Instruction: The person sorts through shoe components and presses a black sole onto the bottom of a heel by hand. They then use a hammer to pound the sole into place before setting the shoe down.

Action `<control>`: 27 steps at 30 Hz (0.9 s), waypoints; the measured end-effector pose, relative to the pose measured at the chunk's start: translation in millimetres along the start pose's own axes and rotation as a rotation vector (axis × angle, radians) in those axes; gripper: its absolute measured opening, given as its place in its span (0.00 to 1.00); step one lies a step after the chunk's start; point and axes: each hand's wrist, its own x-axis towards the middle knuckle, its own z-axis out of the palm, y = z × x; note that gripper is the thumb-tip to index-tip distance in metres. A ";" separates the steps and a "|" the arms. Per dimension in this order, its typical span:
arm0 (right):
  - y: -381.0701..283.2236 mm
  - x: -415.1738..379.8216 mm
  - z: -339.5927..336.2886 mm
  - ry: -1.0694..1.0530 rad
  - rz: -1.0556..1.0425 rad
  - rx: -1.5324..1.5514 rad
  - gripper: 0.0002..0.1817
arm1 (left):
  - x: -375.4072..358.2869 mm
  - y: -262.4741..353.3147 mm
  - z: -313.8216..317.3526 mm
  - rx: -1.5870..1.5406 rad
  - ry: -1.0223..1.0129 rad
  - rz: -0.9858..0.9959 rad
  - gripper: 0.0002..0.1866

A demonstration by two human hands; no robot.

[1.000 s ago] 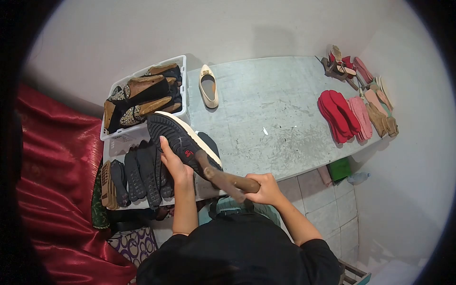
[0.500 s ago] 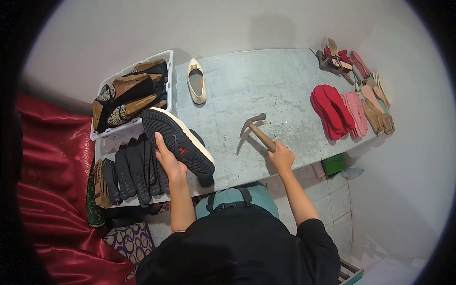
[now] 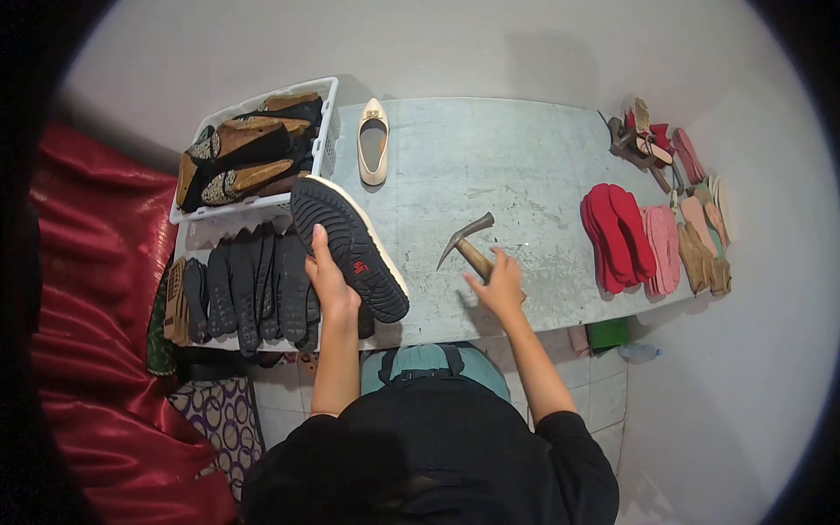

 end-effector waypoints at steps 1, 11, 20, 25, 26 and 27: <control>-19.9 1.7 -4.5 -0.093 -0.012 0.248 0.35 | -8.0 3.4 6.5 0.012 -0.029 -0.010 0.17; -88.7 -2.3 -24.7 -0.835 0.111 1.338 0.41 | -35.5 -23.1 27.1 0.062 -0.078 -0.072 0.17; -58.4 -4.3 -32.9 -0.740 -0.039 1.091 0.27 | -26.8 -24.9 9.7 0.479 -0.082 -0.047 0.28; -53.4 -0.7 -32.7 -0.675 -0.170 1.005 0.27 | -39.3 -16.7 5.8 0.928 -0.194 0.359 0.13; -53.9 0.8 -33.7 -0.665 -0.208 0.970 0.27 | -43.6 -18.9 9.6 0.854 -0.146 0.346 0.10; -55.6 1.0 -35.8 -0.665 -0.211 0.974 0.27 | -45.0 -18.9 9.2 0.857 -0.145 0.349 0.10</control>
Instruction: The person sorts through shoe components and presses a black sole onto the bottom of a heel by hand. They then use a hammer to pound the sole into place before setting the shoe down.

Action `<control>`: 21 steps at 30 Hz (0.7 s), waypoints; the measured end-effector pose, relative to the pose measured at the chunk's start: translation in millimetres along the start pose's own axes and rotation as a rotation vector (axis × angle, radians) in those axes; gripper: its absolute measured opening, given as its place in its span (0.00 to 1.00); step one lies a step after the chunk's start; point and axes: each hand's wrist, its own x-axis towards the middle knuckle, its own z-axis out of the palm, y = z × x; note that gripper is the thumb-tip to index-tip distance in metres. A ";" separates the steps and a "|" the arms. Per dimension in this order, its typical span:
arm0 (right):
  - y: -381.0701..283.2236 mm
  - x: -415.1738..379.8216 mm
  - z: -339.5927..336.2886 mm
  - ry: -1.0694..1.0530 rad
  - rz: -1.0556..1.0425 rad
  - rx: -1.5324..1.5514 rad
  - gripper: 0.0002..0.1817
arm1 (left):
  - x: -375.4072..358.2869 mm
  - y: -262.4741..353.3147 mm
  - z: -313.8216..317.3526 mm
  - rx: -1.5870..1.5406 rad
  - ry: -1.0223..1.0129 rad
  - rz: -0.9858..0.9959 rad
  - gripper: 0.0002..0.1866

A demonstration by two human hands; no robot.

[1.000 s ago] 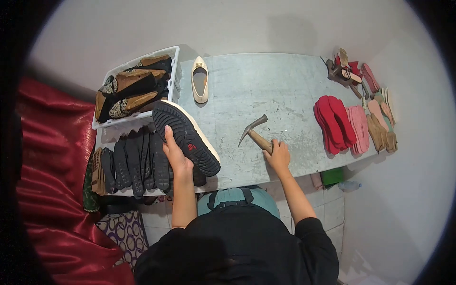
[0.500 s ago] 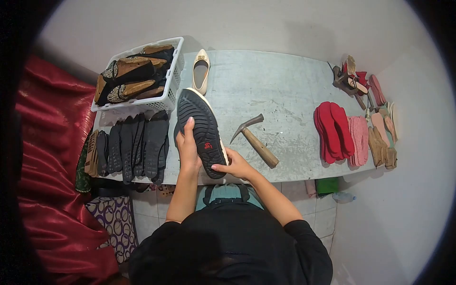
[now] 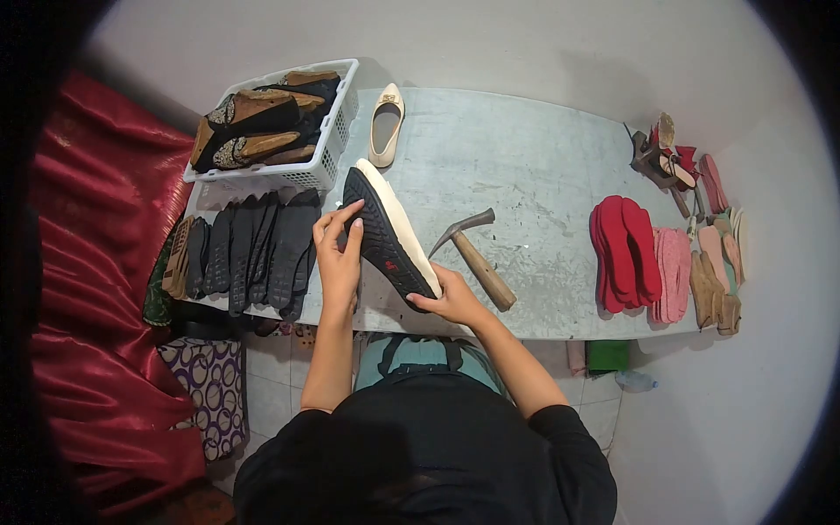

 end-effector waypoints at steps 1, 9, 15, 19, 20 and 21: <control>-3.4 -0.2 -0.4 -0.008 0.017 -0.006 0.27 | -1.3 -0.3 0.1 0.023 0.013 0.042 0.11; 2.6 0.8 -7.2 0.071 -0.060 -0.189 0.25 | -9.0 9.3 8.1 0.307 0.062 0.134 0.18; -27.5 -9.1 -3.8 0.311 -0.128 -0.931 0.27 | -2.8 -6.7 23.6 -0.484 -0.130 -0.181 0.22; -22.6 -7.1 10.9 0.515 -0.214 -1.335 0.21 | 4.1 -21.3 36.0 -0.767 -0.145 -0.392 0.28; -21.9 -4.8 11.2 0.525 -0.209 -1.337 0.21 | 7.1 -25.2 39.5 -0.831 -0.115 -0.455 0.30; -22.1 -2.5 11.0 0.524 -0.214 -1.378 0.20 | 11.5 -30.1 43.1 -0.818 -0.099 -0.467 0.29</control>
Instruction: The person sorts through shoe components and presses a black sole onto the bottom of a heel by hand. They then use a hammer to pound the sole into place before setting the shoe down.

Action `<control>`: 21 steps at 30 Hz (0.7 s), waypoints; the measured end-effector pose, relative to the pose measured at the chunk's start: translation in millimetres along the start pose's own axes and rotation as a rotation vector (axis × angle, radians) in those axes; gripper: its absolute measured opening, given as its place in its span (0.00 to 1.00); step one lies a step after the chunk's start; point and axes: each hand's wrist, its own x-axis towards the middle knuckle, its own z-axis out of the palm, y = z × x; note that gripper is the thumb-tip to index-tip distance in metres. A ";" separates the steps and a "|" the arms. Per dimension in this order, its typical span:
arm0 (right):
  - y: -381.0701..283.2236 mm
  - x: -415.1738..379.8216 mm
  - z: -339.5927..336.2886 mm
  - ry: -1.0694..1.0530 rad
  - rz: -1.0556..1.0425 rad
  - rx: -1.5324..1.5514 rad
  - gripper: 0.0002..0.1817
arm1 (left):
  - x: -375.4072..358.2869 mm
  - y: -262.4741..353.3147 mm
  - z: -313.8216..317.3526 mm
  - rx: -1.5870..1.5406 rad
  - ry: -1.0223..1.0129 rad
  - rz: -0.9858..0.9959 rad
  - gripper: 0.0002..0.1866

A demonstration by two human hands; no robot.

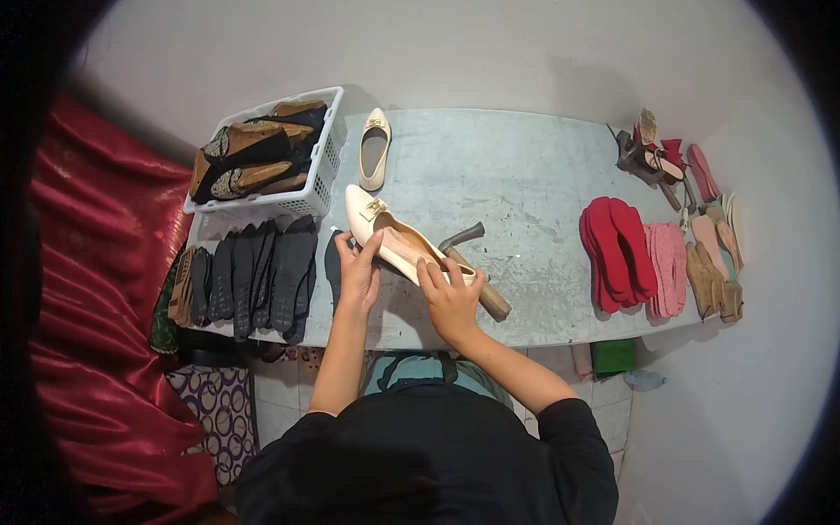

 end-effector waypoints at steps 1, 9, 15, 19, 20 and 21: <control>-0.6 2.4 0.8 0.002 -0.015 -0.037 0.20 | 7.0 -2.6 -1.6 0.002 -0.008 -0.004 0.29; -5.9 51.5 29.6 -0.007 -0.018 -0.224 0.19 | 101.0 -18.9 3.1 0.010 -0.079 -0.137 0.25; -2.5 106.1 87.0 -0.069 0.037 -0.345 0.18 | 201.4 -45.1 29.8 0.362 -0.042 -0.150 0.27; 14.3 141.6 125.8 -0.150 0.052 -0.430 0.18 | 262.8 -59.5 44.5 0.601 -0.044 -0.213 0.26; 17.8 150.1 137.3 -0.159 0.060 -0.445 0.17 | 274.1 -59.5 49.6 0.691 -0.044 -0.211 0.29; 21.6 160.0 148.2 -0.165 0.068 -0.463 0.17 | 288.9 -62.3 54.5 0.780 -0.048 -0.205 0.32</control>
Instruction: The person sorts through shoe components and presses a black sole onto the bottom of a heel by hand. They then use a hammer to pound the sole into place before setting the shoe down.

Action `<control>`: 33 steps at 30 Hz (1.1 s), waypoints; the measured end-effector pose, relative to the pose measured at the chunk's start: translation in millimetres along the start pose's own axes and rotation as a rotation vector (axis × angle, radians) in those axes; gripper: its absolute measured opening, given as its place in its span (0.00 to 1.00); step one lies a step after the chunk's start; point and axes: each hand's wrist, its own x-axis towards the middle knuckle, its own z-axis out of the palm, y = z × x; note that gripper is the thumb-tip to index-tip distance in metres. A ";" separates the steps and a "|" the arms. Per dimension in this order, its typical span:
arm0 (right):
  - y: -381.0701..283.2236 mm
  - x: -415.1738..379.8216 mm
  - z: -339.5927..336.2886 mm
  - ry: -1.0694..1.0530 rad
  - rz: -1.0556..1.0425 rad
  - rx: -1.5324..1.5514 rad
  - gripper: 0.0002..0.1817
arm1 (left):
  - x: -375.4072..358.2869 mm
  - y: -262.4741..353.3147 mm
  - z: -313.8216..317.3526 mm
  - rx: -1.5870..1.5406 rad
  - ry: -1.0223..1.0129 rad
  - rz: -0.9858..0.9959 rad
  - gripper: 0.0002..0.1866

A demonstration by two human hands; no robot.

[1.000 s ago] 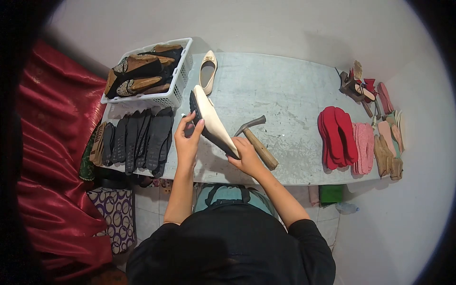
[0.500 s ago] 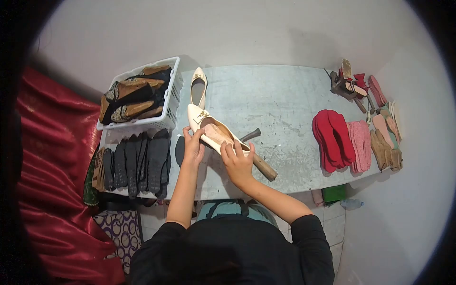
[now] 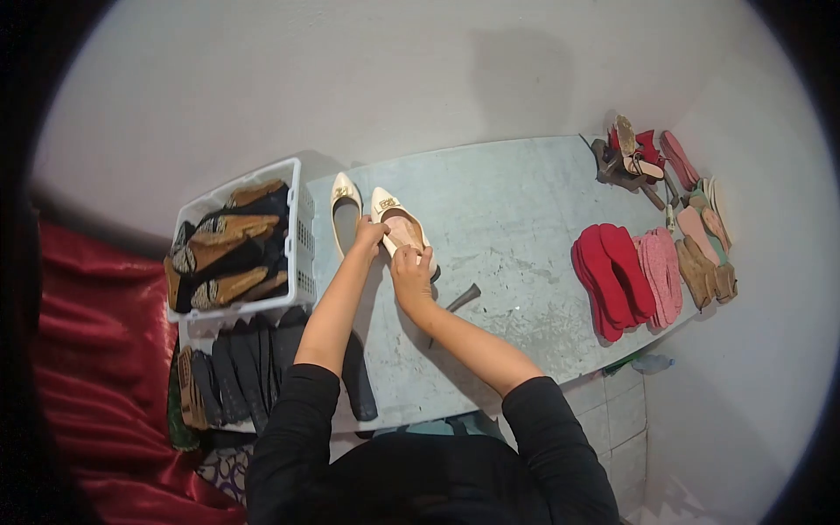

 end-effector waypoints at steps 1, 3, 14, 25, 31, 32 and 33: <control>-3.6 8.7 8.2 0.013 0.007 -0.022 0.17 | 13.3 2.3 4.1 0.092 0.032 0.014 0.25; -8.5 23.2 22.4 -0.036 -0.037 -0.115 0.18 | 39.1 4.0 11.4 0.142 0.056 0.008 0.25; -37.5 67.5 86.8 -0.196 -0.140 -0.250 0.22 | 112.4 1.1 34.2 0.620 0.204 0.045 0.35; -38.9 65.1 77.4 -0.224 -0.114 0.092 0.19 | 80.5 16.3 45.5 0.679 0.351 0.221 0.17; 23.3 68.3 58.6 -0.214 0.129 1.019 0.20 | 77.6 13.9 50.2 0.710 0.420 0.271 0.14; 35.4 67.9 65.7 -0.217 0.127 1.020 0.20 | 80.4 10.2 51.9 0.725 0.455 0.288 0.13; 45.0 64.7 77.6 -0.262 0.370 1.126 0.22 | 85.7 5.2 52.7 0.742 0.454 0.281 0.12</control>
